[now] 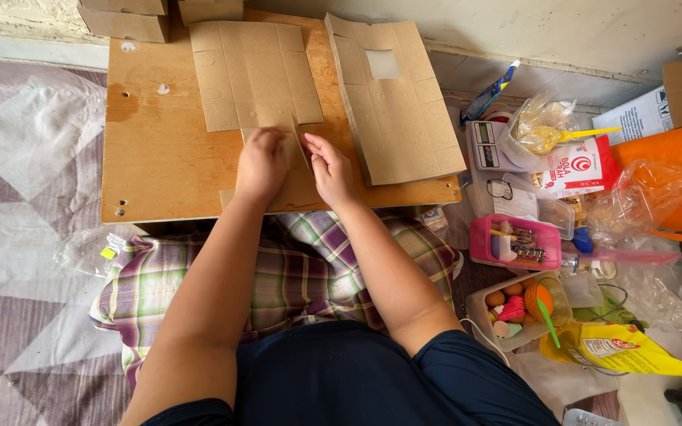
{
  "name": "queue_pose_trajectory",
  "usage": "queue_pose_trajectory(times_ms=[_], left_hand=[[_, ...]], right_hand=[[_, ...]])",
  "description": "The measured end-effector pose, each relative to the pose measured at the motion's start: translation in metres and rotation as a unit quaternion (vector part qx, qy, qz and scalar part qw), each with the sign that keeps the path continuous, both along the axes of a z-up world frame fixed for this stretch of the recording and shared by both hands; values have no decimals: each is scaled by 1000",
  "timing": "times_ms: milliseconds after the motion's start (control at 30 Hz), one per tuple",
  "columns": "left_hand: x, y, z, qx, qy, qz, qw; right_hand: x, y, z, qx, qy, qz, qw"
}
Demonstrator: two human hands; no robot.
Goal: Folding and assembling cardboard boxes from pre-cut flat sheets while sitting on the floor.
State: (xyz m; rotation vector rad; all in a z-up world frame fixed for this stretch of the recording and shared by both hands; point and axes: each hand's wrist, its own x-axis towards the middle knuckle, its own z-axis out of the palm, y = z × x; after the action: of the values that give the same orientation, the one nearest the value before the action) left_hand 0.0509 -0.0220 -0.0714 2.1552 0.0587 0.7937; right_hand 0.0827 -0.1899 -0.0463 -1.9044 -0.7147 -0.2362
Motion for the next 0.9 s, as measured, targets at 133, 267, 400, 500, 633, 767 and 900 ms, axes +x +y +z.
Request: queue_pose_trajectory(times_ms=[133, 267, 400, 500, 633, 767, 900], left_hand=[[-6, 3, 14, -102, 1, 31, 994], [-7, 5, 12, -115, -8, 29, 993], [-7, 4, 10, -95, -13, 33, 995], [-1, 3, -2, -29, -13, 33, 999], [5, -3, -5, 85, -6, 15, 996], [6, -2, -12, 153, 38, 15, 987], [12, 6, -24, 169, 85, -19, 982]], right_hand=[[-1, 4, -1, -42, -47, 0, 998], [5, 6, -11, -116, -131, 9, 985], [5, 9, -7, -174, -167, 26, 970], [4, 10, -6, -222, -181, 18, 958], [18, 5, -31, -232, -184, 22, 955], [14, 3, -14, -165, -195, -11, 967], [11, 6, -8, -225, -223, -64, 946]])
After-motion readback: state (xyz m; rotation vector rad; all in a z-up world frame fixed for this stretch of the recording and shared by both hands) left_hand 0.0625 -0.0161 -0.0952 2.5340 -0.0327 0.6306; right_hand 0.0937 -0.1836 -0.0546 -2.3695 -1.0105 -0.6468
